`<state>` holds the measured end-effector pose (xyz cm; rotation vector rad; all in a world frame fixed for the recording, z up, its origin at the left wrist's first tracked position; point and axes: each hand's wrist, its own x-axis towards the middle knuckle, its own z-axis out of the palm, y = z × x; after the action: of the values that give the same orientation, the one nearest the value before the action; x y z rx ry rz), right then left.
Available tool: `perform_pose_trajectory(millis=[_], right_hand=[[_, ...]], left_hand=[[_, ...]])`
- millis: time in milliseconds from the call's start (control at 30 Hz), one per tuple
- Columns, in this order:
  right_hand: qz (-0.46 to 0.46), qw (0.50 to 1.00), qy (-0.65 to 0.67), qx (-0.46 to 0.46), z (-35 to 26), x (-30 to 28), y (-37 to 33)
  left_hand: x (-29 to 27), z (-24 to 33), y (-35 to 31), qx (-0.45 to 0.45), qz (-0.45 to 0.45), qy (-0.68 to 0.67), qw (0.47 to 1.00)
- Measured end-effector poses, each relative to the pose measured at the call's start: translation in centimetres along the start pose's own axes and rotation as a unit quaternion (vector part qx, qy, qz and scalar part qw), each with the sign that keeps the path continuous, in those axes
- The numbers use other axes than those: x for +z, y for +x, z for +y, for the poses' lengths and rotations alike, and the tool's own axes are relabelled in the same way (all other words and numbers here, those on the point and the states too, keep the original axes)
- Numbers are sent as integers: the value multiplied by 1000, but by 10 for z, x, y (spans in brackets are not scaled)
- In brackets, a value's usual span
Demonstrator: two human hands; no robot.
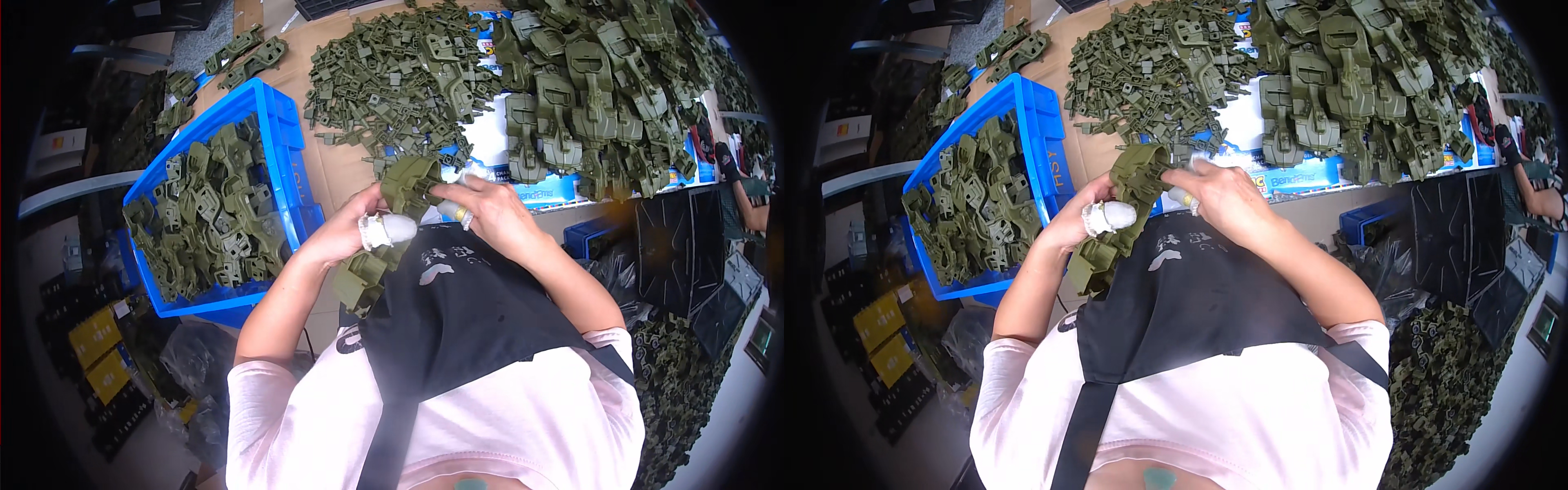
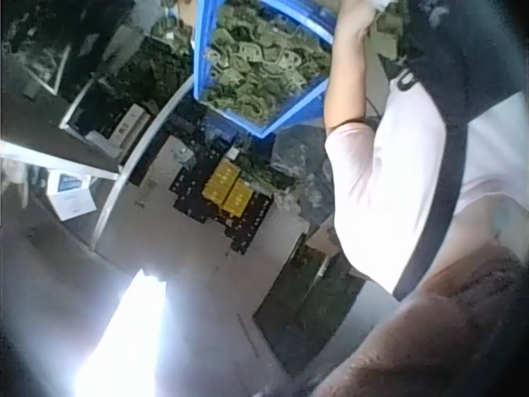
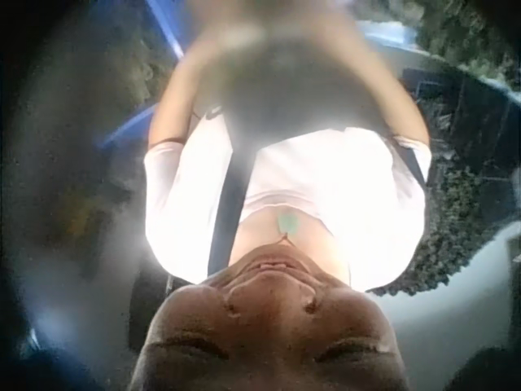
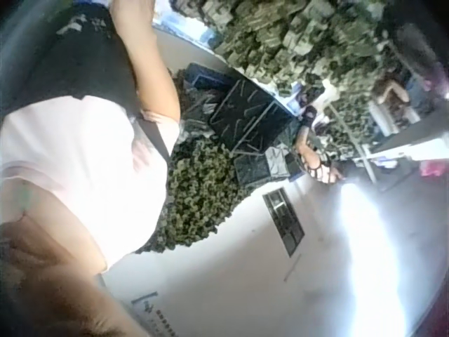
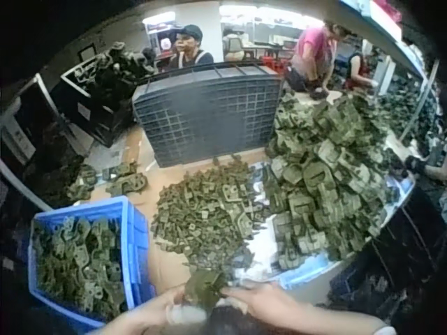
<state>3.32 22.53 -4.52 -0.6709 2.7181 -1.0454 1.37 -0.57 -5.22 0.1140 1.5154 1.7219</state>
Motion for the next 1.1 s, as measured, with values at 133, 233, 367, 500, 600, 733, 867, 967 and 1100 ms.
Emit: perform_pose_trajectory(millis=[133, 233, 367, 500, 600, 733, 867, 967, 1100], right_hand=[[-50, 995, -78, -34, -5, -3, 2], [-74, 992, -83, -63, -5, -4, 7], [-17, 994, 8, -104, 10, 9, 9], [-5, 994, 9, -111, 3, 20, 3], [-58, 994, -4, -91, 9, 19, 9], [-88, 885, 451, 80, 40, 12, 30], [129, 967, -74, 205, 122, 83, 28], [141, 952, -152, 226, 155, 112, 35], [113, 965, -130, 196, 156, 77, 29]], left_hand=[[0, 0, -2, -34, -1, 25, 999], [1, -7, -3, -11, 9, 51, 999], [2, -15, -7, 4, 12, 53, 999], [6, -10, -15, 43, -1, 78, 996], [-1, -7, -13, 28, -4, 100, 995], [-29, -11, -5, -36, 118, -12, 992], [-31, -24, -5, -2, 273, -267, 924], [-31, -38, -8, -11, 300, -266, 916], [-21, -37, -1, -23, 231, -386, 893]])
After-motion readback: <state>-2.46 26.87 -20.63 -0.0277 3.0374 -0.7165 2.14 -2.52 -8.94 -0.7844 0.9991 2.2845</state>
